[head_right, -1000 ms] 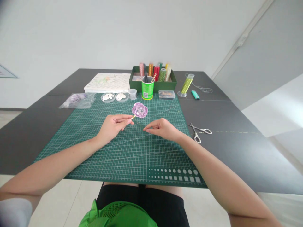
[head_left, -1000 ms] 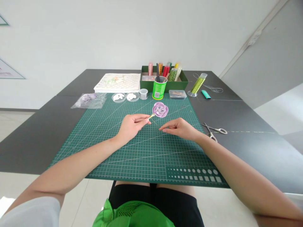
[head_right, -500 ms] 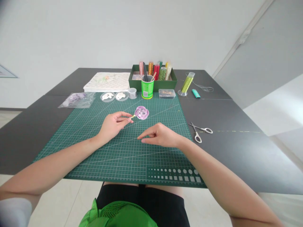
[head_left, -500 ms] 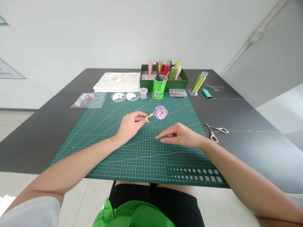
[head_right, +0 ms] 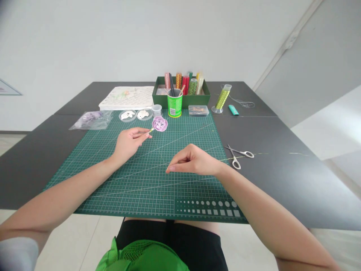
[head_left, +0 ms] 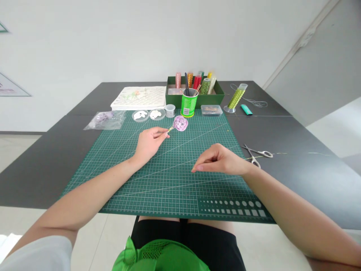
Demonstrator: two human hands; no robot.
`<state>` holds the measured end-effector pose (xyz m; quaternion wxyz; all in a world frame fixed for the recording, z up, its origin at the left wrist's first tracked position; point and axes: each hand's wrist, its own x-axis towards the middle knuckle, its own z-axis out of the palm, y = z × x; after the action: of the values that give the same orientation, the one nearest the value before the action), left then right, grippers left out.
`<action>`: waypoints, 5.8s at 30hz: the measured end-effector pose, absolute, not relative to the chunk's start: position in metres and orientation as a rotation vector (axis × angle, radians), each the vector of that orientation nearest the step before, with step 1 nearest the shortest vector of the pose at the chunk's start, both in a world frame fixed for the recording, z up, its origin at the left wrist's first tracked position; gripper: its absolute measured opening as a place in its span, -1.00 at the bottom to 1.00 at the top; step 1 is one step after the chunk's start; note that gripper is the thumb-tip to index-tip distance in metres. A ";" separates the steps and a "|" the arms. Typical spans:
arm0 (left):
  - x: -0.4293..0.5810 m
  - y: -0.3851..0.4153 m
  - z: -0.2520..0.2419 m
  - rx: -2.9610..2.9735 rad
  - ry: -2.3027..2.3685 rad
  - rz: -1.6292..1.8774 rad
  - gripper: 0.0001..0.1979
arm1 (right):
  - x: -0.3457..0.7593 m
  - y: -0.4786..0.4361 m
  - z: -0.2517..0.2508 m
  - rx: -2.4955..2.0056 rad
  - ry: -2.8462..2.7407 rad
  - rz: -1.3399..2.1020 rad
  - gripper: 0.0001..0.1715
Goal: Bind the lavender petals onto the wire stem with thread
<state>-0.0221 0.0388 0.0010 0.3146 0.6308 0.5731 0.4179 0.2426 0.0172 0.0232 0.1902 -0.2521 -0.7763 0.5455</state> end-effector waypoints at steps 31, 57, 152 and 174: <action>0.005 -0.017 0.007 2.097 0.888 0.370 -0.86 | 0.247 0.049 -0.011 -1.170 -1.969 0.867 -0.65; -0.010 0.016 0.006 1.501 1.133 1.104 -0.73 | 0.259 0.059 -0.016 -1.330 -2.320 0.815 -0.62; -0.003 0.008 0.005 1.480 1.127 0.954 -0.65 | 0.244 0.044 -0.013 -1.022 -2.018 1.117 -0.07; -0.001 0.011 0.001 1.282 1.067 0.956 -0.67 | 0.216 0.009 -0.007 -0.715 -1.776 1.599 -0.53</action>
<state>-0.0010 0.0111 0.0006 0.5725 0.5467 0.4551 0.4078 0.2164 0.0093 -0.0067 0.3180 -0.2716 -0.6751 0.6077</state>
